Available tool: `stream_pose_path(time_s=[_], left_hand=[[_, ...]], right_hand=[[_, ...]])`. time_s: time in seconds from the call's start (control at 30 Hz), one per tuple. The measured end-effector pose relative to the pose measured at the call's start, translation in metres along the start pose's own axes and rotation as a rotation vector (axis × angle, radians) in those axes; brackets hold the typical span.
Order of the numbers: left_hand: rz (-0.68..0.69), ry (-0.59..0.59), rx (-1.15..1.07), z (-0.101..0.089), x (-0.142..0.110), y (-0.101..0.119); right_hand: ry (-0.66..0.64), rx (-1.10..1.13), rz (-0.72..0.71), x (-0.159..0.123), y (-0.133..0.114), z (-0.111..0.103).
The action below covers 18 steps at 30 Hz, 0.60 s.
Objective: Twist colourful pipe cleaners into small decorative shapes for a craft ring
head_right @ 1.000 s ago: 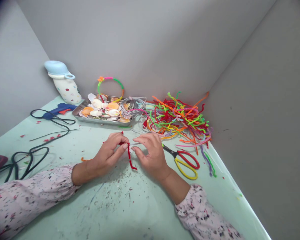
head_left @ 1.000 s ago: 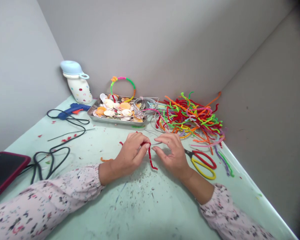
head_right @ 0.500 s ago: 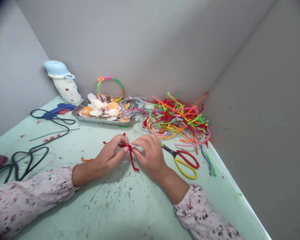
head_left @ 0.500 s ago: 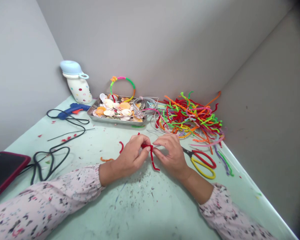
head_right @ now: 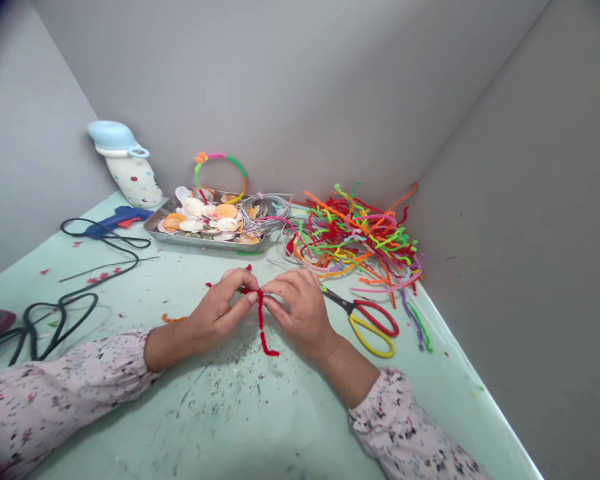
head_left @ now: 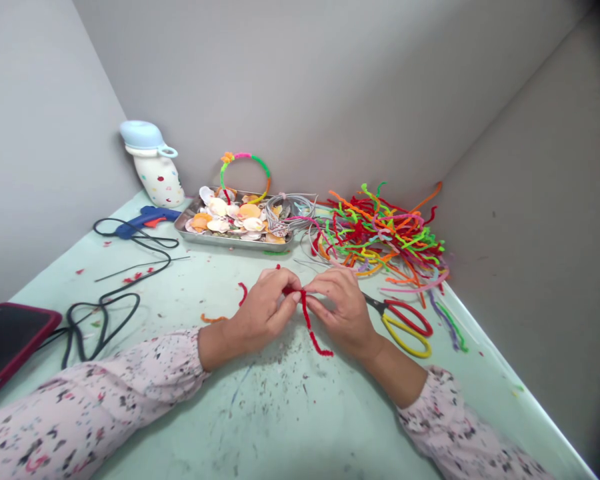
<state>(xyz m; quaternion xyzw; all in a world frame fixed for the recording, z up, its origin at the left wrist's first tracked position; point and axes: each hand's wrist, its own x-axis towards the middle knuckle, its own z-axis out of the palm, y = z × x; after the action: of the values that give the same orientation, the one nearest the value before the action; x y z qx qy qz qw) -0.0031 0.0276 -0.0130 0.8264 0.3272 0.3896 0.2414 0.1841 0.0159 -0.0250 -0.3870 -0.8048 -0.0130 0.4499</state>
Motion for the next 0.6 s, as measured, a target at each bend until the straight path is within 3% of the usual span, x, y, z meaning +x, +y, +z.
stream_pose_path(time_s=[0.6], left_hand=[[0.000, -0.029, 0.016, -0.0001, -0.0008, 0.0006]], right_hand=[[-0.011, 0.020, 0.076, 0.0005, -0.0050, -0.0005]])
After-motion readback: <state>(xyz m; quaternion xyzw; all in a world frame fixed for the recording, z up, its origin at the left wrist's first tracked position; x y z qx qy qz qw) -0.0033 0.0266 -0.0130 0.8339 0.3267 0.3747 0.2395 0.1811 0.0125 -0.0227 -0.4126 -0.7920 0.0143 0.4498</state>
